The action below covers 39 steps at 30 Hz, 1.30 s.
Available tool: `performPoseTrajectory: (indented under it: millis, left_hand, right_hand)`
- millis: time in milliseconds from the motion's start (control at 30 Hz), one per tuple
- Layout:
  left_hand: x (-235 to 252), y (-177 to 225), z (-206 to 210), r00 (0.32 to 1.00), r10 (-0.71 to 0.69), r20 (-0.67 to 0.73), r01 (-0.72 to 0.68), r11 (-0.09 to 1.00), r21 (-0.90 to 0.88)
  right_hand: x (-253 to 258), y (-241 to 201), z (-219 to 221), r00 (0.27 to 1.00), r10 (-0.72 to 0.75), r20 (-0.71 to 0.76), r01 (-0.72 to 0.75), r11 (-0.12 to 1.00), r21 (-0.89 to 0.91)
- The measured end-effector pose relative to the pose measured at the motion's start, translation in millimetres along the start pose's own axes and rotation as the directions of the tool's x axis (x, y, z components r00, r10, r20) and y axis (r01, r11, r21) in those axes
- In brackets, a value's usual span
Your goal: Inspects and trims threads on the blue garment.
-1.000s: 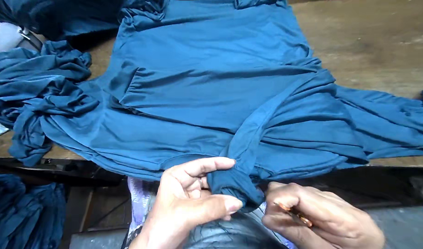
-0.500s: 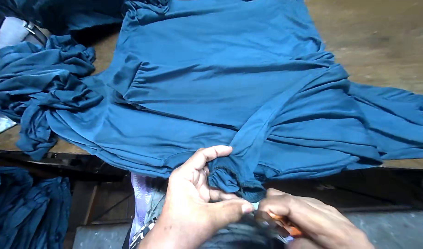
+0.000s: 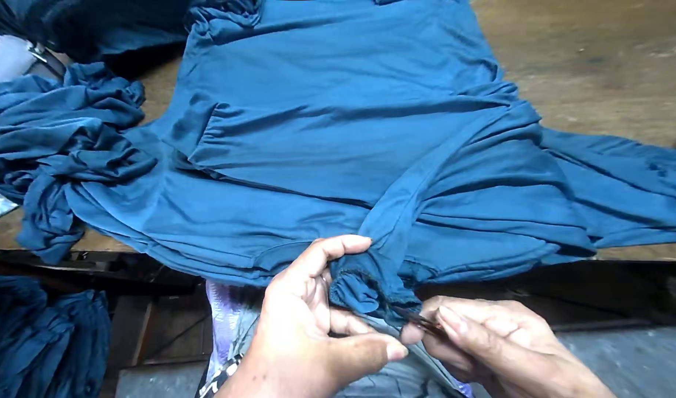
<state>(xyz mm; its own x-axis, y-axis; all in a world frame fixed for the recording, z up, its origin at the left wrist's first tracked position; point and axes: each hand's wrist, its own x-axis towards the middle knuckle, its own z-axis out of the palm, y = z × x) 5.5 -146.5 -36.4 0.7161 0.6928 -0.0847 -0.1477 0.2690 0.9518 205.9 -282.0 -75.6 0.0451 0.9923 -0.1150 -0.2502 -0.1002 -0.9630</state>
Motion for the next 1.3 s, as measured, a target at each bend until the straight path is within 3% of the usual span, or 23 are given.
performPoseTrajectory:
  millis: [433, 567, 700, 767, 833, 867, 967, 1133, 1200, 1300]
  left_hand:
    - [2, -1, 2, 0.999, -0.028, 0.023, 0.028, 1.0, 0.009]
    - [2, 2, -2, 0.998, -0.035, 0.043, 0.036, 0.999, -0.017]
    - [1, 7, -6, 0.994, 0.017, 0.107, -0.012, 0.999, -0.049]
    - [0, 8, -10, 0.983, 0.048, 0.18, -0.027, 0.992, -0.12]
    - [-2, 9, -11, 0.975, 0.056, 0.213, -0.015, 0.981, -0.193]
    - [-2, 8, -12, 0.974, 0.054, 0.219, -0.006, 0.977, -0.214]
    - [-1, 3, -12, 0.986, 0.074, 0.149, -0.044, 0.979, -0.2]
    - [-3, 3, -6, 0.995, 0.086, 0.06, -0.075, 0.985, -0.157]
    - [-3, 3, -4, 0.996, 0.065, 0.06, -0.05, 0.974, -0.223]
    - [0, 3, -5, 0.994, 0.009, 0.113, 0.039, 0.911, -0.411]
  right_hand:
    - [5, -4, -2, 0.998, -0.035, -0.06, 0.036, 0.999, 0.019]
    - [4, -8, -15, 0.986, -0.165, -0.038, 0.17, 0.957, 0.236]
    - [15, -6, -26, 0.984, -0.174, -0.047, 0.176, 0.877, 0.447]
    - [16, -6, -18, 0.979, -0.089, -0.182, 0.145, 0.935, 0.324]
    - [18, -15, 3, 0.911, 0.047, -0.409, 0.01, 0.991, 0.136]
    - [20, -15, 9, 0.897, 0.06, -0.437, -0.01, 0.993, 0.116]
    - [26, -2, 5, 0.931, -0.101, -0.35, 0.158, 0.978, 0.138]
    - [19, -13, 3, 0.897, -0.294, -0.329, 0.272, 0.956, -0.114]
    - [19, -15, 5, 0.916, -0.246, -0.316, 0.214, 0.968, -0.131]
    - [24, -10, 10, 0.95, -0.07, -0.306, 0.086, 0.996, 0.04]
